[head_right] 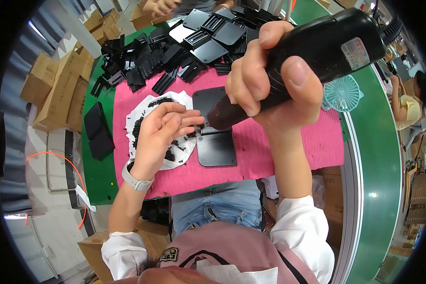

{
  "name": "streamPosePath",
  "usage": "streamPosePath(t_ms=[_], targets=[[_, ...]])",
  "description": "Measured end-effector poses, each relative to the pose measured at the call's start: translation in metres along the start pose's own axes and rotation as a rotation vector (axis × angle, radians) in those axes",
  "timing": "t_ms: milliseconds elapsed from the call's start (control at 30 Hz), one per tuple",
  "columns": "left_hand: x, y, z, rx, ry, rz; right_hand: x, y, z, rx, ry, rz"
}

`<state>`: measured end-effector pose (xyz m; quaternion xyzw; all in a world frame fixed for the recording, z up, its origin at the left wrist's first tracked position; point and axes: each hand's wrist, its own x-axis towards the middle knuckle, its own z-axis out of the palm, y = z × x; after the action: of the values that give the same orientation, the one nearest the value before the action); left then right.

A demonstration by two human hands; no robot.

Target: Assembling small black plastic components using an electric screwdriver at a factory workbench.

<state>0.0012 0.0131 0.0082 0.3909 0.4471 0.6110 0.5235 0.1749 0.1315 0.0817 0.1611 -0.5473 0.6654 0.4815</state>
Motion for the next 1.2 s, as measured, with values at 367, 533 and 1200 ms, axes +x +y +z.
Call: streamPosePath(t_ms=[367, 533, 1200], targets=[[-0.01, 0.009, -0.008, -0.017, -0.156, -0.138, 0.0, 0.006, 0.002, 0.105, -0.024, -0.068], [-0.011, 0.008, 0.003, -0.112, -0.092, -0.035, -0.003, 0.007, 0.007, 0.118, 0.059, -0.057], [-0.007, -0.004, -0.006, -0.143, -0.183, -0.128, -0.01, 0.014, 0.016, 0.041, 0.053, -0.105]])
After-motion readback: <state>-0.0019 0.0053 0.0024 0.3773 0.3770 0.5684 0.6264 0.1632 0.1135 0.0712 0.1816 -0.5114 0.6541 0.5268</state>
